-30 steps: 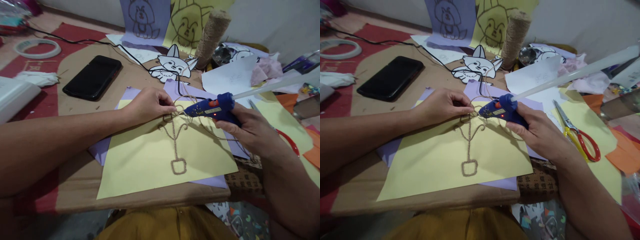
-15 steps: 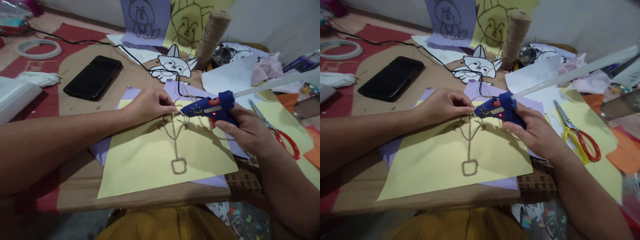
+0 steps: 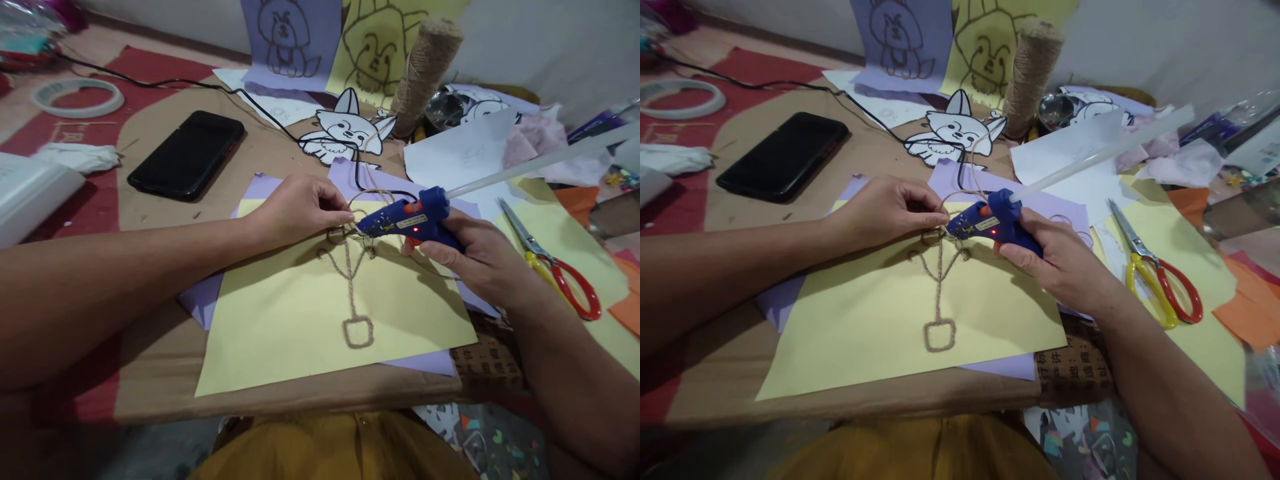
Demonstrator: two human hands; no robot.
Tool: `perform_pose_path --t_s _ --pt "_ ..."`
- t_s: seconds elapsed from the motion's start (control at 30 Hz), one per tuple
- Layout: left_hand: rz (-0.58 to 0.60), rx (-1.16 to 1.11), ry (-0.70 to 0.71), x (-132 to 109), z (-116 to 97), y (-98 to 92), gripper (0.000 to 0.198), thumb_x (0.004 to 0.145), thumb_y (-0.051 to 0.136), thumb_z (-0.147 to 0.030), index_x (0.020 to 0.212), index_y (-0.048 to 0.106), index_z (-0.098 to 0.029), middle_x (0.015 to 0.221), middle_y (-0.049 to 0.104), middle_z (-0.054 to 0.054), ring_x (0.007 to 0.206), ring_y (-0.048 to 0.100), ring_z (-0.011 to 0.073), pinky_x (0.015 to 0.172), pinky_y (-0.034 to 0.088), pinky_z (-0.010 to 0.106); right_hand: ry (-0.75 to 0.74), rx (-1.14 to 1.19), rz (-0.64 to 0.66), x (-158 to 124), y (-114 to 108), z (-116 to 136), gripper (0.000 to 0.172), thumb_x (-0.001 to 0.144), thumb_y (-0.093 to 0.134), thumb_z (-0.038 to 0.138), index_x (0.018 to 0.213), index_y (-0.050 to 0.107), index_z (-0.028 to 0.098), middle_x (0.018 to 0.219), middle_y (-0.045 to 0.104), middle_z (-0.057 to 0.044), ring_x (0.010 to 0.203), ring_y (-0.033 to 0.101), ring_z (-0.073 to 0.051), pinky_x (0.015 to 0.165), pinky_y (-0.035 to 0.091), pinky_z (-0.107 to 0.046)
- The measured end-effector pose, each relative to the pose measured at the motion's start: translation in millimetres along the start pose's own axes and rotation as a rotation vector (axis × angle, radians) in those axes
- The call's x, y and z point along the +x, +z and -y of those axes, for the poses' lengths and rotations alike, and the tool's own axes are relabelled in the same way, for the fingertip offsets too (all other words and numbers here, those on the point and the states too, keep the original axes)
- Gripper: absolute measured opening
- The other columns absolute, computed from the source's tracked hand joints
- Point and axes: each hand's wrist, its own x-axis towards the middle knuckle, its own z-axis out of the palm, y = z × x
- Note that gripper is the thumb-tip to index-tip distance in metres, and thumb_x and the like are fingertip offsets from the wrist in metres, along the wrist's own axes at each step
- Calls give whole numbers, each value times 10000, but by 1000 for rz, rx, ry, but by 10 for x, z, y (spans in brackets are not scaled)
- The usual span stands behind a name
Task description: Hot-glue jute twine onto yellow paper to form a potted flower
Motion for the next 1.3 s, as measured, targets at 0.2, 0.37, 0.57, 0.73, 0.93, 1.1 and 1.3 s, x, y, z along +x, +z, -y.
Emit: perform_pose_path --t_s 0.2,0.37,0.57,0.73,0.93,1.1,1.3 --pt "-2 5 6 2 7 0 235 784 751 -414 787 794 -183 782 762 46 713 661 170 654 470 278 17 -9 -6 8 9 12 394 956 537 590 1034 667 226 979 721 -84 885 649 -272 802 499 -419" --pt "-5 -5 13 3 5 3 236 779 746 -409 792 794 -178 785 760 43 719 662 168 657 469 271 -34 -38 -54 8 32 -6 383 958 538 589 1038 670 238 906 711 -64 814 633 -248 746 489 -390" --pt "4 6 7 5 10 -5 223 792 736 -384 813 799 -171 794 765 44 723 668 166 654 466 267 -100 27 -109 -25 23 -66 332 953 611 481 1213 659 280 1047 732 -37 884 660 -235 756 513 -359" --pt "2 9 15 10 22 1 223 798 745 -390 810 797 -173 783 762 43 704 664 161 649 467 267 -100 131 -127 -29 -2 -123 400 933 659 435 1313 642 309 1147 724 -20 956 667 -243 830 540 -382" --pt "0 -9 17 3 4 0 208 805 759 -367 810 798 -163 803 766 60 718 673 171 665 484 285 36 431 -174 -17 -18 -182 224 908 699 432 1032 733 248 841 680 -19 712 591 -161 637 500 -301" --pt "33 -15 10 7 0 -20 204 821 752 -373 831 804 -176 823 777 57 724 686 172 659 486 284 170 940 -355 100 -28 -255 184 888 714 375 996 708 227 842 686 -21 640 549 -115 544 468 -251" --pt "19 22 41 21 36 -20 213 810 753 -415 822 799 -208 852 782 24 769 696 165 678 482 261 364 1080 -606 307 -65 -518 225 711 835 250 844 667 181 774 643 -1 616 525 -81 468 435 -180"
